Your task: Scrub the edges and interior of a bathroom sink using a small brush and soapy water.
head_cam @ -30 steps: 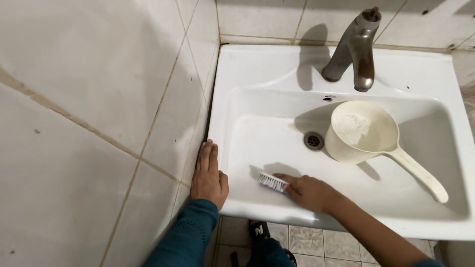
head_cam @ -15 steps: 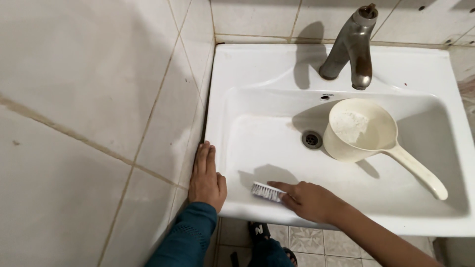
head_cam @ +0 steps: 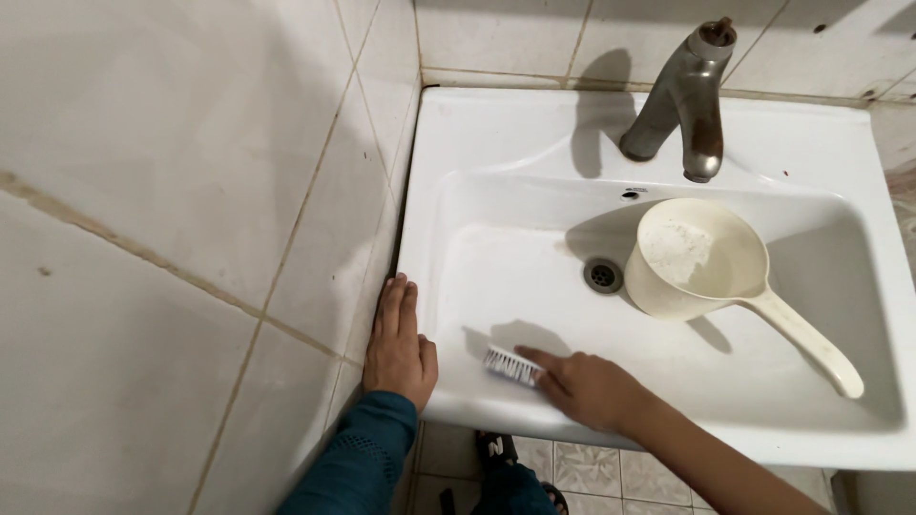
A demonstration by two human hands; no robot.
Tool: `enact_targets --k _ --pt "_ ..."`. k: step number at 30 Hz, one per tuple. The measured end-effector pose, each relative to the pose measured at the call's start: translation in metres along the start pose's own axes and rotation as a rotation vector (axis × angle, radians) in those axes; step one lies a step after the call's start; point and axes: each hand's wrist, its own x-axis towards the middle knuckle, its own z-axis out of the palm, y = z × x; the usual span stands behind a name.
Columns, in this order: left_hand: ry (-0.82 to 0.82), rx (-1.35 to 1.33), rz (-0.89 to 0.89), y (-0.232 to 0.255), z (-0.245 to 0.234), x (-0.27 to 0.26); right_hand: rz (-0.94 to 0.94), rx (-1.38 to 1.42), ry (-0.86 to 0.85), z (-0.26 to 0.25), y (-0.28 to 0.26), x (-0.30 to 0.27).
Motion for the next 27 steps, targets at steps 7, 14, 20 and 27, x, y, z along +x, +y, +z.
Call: enact_targets --k 7,14,20,27 --pt "0.011 0.0 0.02 -0.001 0.0 0.0 -0.001 -0.048 -0.095 -0.004 0.032 0.0" --pt "-0.03 -0.015 -0.001 -0.003 0.001 -0.002 0.012 -0.02 0.036 0.014 0.046 0.028" --pt "0.004 -0.009 0.008 -0.001 0.0 0.0 -0.102 0.026 -0.008 -0.002 0.009 -0.007" --pt "-0.021 -0.032 -0.014 0.001 0.001 -0.001 0.02 -0.064 -0.01 0.008 0.051 0.004"
